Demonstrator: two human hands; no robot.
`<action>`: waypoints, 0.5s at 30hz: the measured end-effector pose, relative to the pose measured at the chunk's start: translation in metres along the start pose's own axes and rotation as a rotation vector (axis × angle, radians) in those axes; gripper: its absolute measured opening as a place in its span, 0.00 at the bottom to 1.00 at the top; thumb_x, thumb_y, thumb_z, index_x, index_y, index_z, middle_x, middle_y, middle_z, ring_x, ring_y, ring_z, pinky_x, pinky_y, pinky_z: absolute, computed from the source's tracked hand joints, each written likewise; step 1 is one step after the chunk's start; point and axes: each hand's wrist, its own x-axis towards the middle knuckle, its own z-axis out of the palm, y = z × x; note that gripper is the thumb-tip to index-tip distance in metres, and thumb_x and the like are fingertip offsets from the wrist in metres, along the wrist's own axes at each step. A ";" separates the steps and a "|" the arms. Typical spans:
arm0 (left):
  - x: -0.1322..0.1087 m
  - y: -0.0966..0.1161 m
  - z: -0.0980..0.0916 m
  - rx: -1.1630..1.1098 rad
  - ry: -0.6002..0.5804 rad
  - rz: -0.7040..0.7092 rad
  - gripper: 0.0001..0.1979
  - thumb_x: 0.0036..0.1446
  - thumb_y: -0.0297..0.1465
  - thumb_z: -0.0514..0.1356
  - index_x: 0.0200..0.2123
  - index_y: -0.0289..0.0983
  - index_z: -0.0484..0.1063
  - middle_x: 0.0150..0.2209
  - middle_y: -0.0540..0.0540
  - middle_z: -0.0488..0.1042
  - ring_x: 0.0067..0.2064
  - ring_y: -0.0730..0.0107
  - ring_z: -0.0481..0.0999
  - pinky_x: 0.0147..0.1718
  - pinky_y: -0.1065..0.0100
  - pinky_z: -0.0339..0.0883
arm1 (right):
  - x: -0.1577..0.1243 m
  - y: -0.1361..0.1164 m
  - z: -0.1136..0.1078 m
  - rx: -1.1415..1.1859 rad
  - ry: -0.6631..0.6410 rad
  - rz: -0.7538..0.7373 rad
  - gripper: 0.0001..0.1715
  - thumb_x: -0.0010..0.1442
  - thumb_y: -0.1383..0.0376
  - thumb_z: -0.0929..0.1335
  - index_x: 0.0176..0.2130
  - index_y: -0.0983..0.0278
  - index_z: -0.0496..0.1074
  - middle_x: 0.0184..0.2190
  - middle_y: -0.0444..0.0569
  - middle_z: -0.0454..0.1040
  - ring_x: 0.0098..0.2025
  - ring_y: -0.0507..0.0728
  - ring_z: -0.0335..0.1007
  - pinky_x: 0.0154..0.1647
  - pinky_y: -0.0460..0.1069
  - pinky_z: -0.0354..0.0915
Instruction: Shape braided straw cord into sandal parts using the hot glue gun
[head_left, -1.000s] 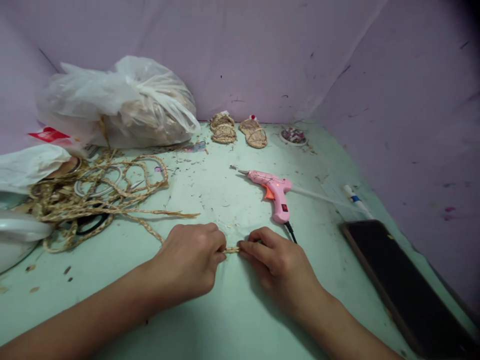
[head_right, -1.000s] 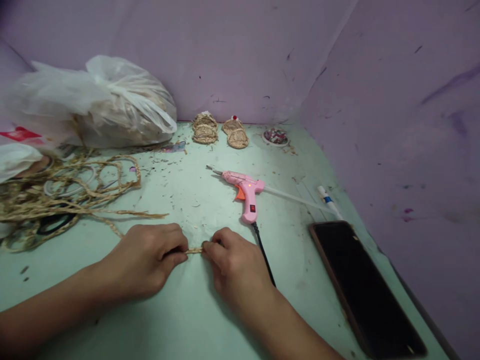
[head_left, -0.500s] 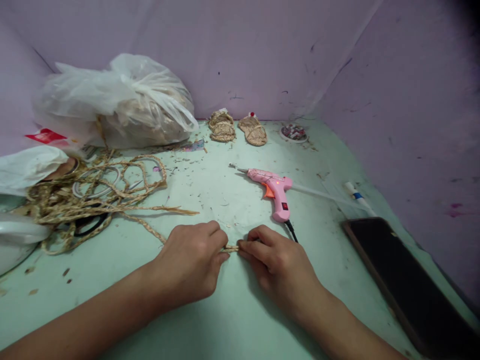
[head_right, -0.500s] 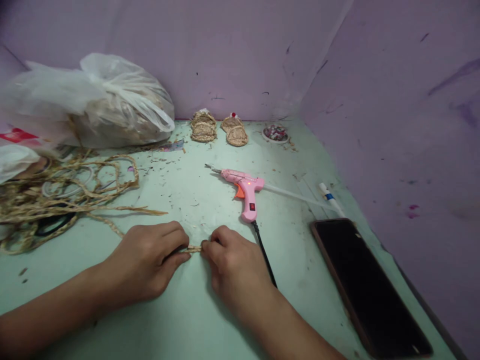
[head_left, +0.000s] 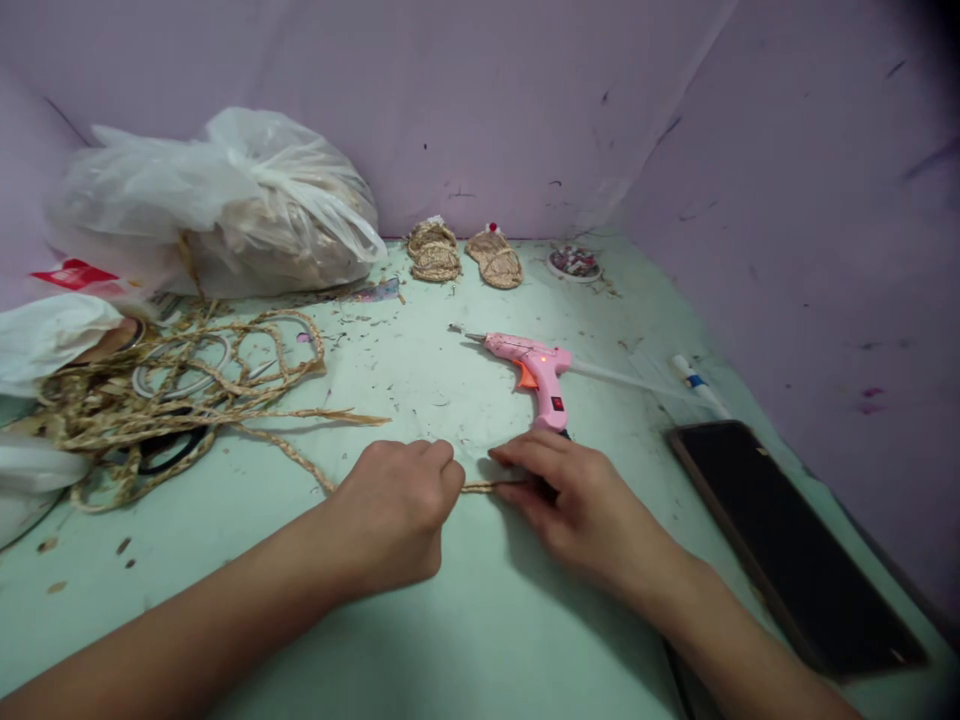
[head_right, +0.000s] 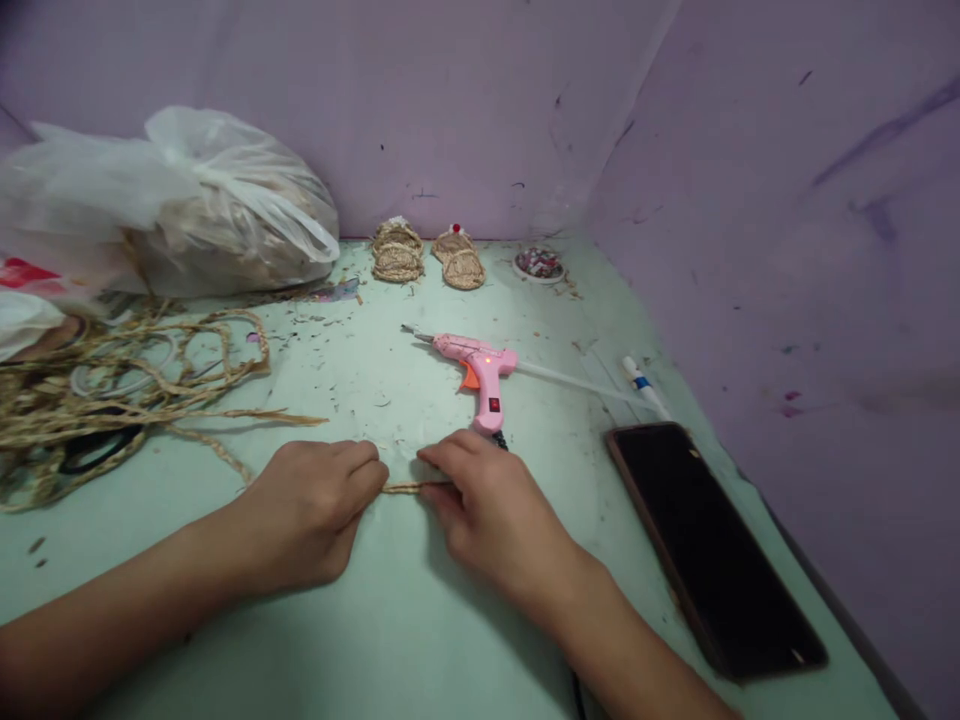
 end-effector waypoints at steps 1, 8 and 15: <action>0.000 0.000 0.001 -0.008 -0.001 -0.018 0.06 0.45 0.22 0.51 0.27 0.35 0.65 0.27 0.45 0.67 0.26 0.66 0.66 0.21 0.67 0.56 | 0.000 0.000 -0.006 0.000 0.042 0.013 0.11 0.53 0.72 0.65 0.39 0.64 0.71 0.33 0.48 0.72 0.33 0.53 0.69 0.32 0.47 0.65; 0.000 0.000 0.005 -0.056 0.017 -0.068 0.05 0.47 0.23 0.51 0.26 0.35 0.65 0.27 0.46 0.67 0.26 0.68 0.67 0.21 0.69 0.54 | -0.004 -0.003 0.000 -0.093 0.140 -0.130 0.10 0.56 0.71 0.63 0.35 0.63 0.74 0.33 0.49 0.73 0.32 0.52 0.70 0.31 0.46 0.65; -0.003 -0.010 -0.006 -0.413 0.004 -0.157 0.08 0.53 0.25 0.51 0.35 0.38 0.67 0.30 0.50 0.71 0.31 0.71 0.69 0.28 0.70 0.59 | -0.002 0.000 0.030 -0.139 0.077 -0.127 0.12 0.56 0.72 0.64 0.35 0.63 0.75 0.31 0.48 0.72 0.29 0.51 0.68 0.29 0.45 0.63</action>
